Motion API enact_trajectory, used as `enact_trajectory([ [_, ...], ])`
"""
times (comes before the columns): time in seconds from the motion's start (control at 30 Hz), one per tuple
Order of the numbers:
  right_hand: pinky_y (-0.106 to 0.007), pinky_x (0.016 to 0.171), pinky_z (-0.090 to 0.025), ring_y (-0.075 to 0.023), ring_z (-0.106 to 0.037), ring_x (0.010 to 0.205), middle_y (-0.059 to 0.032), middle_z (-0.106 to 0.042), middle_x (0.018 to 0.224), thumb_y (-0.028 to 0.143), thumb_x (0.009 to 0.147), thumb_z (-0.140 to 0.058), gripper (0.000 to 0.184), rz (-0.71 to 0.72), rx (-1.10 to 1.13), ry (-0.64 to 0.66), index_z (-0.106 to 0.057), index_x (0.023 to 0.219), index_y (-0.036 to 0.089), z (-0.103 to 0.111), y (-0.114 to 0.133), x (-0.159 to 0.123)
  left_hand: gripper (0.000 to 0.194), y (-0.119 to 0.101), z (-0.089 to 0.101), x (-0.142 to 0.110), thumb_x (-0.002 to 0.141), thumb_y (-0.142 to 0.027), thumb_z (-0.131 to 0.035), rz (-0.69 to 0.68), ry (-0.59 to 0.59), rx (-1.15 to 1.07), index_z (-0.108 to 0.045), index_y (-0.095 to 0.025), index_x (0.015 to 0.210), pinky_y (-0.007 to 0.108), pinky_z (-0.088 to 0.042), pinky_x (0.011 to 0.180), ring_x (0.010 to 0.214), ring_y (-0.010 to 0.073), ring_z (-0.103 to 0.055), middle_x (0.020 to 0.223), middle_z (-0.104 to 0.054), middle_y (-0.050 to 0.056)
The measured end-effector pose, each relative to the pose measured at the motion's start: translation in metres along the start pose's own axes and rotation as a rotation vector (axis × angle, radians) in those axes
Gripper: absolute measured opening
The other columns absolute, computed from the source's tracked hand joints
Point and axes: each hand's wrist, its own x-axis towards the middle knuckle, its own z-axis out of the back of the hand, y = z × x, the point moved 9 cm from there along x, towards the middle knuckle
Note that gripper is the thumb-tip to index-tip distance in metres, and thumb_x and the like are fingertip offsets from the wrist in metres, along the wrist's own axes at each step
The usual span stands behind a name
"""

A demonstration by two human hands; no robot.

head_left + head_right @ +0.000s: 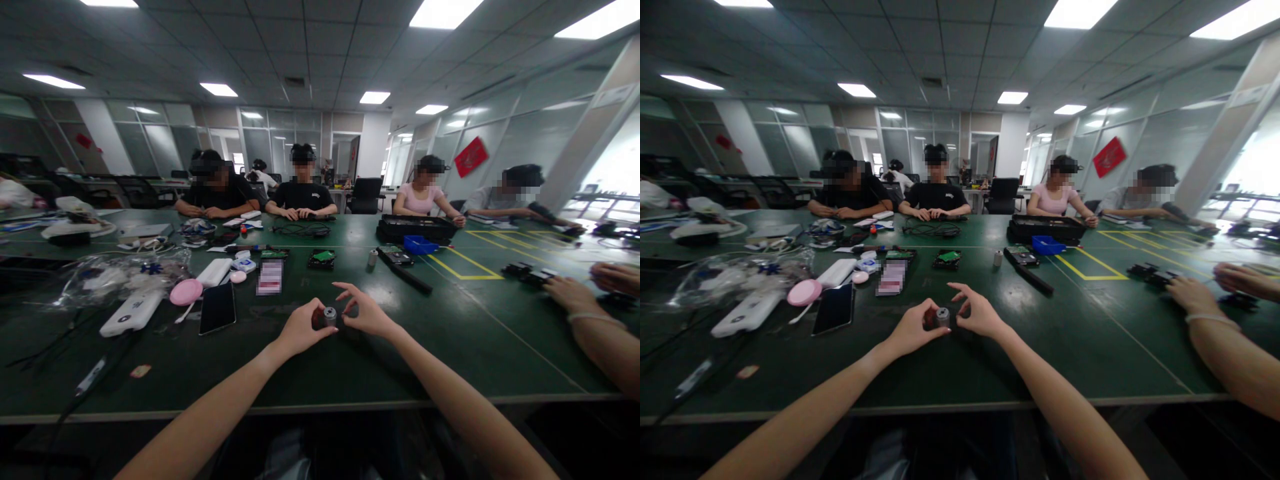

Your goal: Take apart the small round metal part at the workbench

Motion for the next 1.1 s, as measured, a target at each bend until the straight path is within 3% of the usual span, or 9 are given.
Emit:
enact_trajectory([
  [0.43, -0.036, 0.080, -0.051, -0.0136, -0.063, 0.073, -0.0050, -0.059, 0.106, 0.014, 0.072, -0.065, 0.074, 0.127, 0.119, -0.200, -0.031, 0.137, 0.026, 0.016, 0.017, 0.001, 0.036, 0.001, -0.001, 0.000, 0.066, -0.042, -0.075, 0.011, 0.001, -0.037, -0.056, -0.020, 0.088, 0.024, -0.040, 0.058, 0.065, 0.0151, -0.054, 0.077, -0.060, -0.001],
  [0.8, -0.037, 0.080, -0.051, -0.0159, -0.065, 0.080, -0.0053, -0.059, 0.105, 0.017, 0.075, -0.065, 0.069, 0.171, 0.192, -0.160, -0.034, 0.135, 0.026, -0.003, 0.026, 0.000, 0.035, 0.002, -0.001, 0.001, 0.067, -0.042, -0.075, 0.015, 0.001, -0.021, -0.056, -0.020, 0.087, 0.024, -0.040, 0.058, 0.063, 0.0147, -0.054, 0.075, -0.060, -0.002],
  [1.1, -0.037, 0.082, -0.051, -0.0157, -0.065, 0.079, -0.0044, -0.059, 0.102, 0.016, 0.075, -0.065, 0.064, 0.168, 0.216, -0.208, -0.037, 0.132, 0.025, -0.002, 0.025, 0.000, 0.036, 0.002, -0.001, 0.001, 0.067, -0.044, -0.075, -0.001, -0.004, -0.026, -0.056, -0.020, 0.087, 0.024, -0.039, 0.056, 0.062, 0.0147, -0.054, 0.074, -0.060, -0.002],
])
